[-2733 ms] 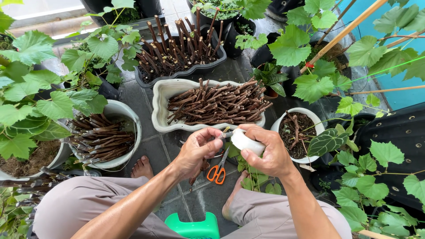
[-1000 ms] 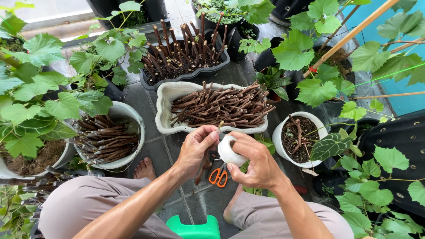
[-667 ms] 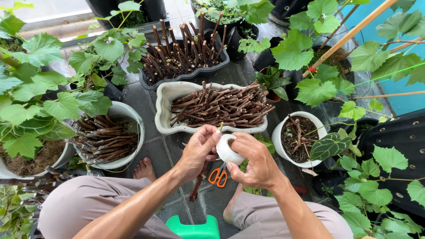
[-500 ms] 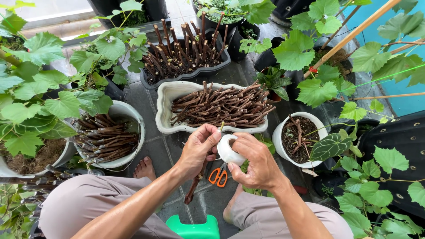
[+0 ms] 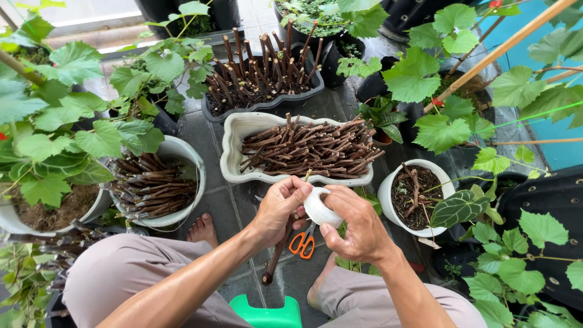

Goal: The person sits on a stool and prepares plant cuttings for grafting. They use pruning shears to trim the ends of the stems and a knife to make precise cuts. The person then inserts a small green shoot into the cut stem and secures the graft with white tape.

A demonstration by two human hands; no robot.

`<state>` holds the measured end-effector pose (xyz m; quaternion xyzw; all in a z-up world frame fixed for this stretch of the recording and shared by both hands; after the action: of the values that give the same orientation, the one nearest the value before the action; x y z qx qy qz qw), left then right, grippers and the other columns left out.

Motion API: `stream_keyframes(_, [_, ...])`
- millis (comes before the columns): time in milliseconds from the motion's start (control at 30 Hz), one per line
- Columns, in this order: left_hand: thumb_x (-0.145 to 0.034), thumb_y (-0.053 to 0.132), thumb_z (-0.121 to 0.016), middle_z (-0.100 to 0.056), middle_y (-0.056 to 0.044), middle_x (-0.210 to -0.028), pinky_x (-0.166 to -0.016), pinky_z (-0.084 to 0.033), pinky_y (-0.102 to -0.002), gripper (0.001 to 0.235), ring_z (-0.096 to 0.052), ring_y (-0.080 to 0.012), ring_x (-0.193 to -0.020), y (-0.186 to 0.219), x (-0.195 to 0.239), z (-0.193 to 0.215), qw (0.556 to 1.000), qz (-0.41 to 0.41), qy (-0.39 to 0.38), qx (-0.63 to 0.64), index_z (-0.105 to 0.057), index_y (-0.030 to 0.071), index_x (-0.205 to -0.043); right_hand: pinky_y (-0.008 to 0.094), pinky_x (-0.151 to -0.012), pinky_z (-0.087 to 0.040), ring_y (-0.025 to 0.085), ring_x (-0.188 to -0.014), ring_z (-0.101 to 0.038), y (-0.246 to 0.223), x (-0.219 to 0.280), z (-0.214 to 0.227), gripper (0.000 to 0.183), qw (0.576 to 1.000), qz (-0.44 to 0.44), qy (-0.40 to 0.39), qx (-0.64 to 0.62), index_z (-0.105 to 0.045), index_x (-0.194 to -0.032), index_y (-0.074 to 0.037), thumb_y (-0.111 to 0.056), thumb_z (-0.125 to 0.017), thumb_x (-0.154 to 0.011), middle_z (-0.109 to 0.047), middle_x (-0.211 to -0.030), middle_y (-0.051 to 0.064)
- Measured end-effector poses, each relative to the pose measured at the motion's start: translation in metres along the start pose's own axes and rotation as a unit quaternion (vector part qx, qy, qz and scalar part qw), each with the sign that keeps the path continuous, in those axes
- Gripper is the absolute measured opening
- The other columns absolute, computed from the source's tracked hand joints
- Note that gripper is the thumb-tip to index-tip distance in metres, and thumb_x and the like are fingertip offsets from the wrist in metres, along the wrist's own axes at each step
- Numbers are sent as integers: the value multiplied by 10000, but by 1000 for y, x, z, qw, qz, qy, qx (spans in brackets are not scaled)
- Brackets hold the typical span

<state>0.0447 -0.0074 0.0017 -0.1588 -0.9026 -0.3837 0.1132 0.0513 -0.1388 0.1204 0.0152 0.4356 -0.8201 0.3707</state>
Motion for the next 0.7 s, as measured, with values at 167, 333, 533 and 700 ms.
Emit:
stream_keyframes(167, [-965,155,-723,-496,-63,-601,-322,-416,-209,228,-522,-122,-443,6,-3,-1,999,-43,-6,-19,-598,-11,-872,504,-833,-575,442,-953,-709,9,4,2,357,1000,5,-2,14,-607,-803,-38,-383,-591,-893,-612,-771,156])
stream_keyframes(333, [-962,153,-706,-649,-83,-626,-494,-505,-240,145,-644,-132,-548,26,5,-2,950,-147,27,-275,-738,27,-900,487,-795,-580,434,-940,-705,10,4,4,321,999,-5,-5,38,-595,-799,-52,-362,-599,-884,-591,-761,145])
stream_keyframes(533, [-1025,108,-576,-613,-120,-657,-576,-435,-337,173,-532,-177,-617,32,14,-13,913,-163,19,-374,-529,1,-1152,468,-795,-588,407,-946,-718,16,12,-3,333,998,4,-7,55,-603,-797,-59,-381,-603,-883,-605,-761,133])
stream_keyframes(700, [-1006,228,-598,-441,43,-581,-550,-342,-306,208,-356,-108,-543,35,14,-17,907,-103,33,-408,-424,119,-1041,448,-801,-512,372,-929,-637,8,11,-2,382,988,-36,-61,138,-611,-1014,42,-278,-539,-819,-668,-990,209])
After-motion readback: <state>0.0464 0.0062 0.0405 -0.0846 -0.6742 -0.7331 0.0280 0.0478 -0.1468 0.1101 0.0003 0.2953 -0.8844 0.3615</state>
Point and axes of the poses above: each hand's wrist, its own x-axis away from the middle knuckle, its own z-axis out of the back of the hand, y = z × x, the point moved 5 cm from there along -x, towards the middle knuckle
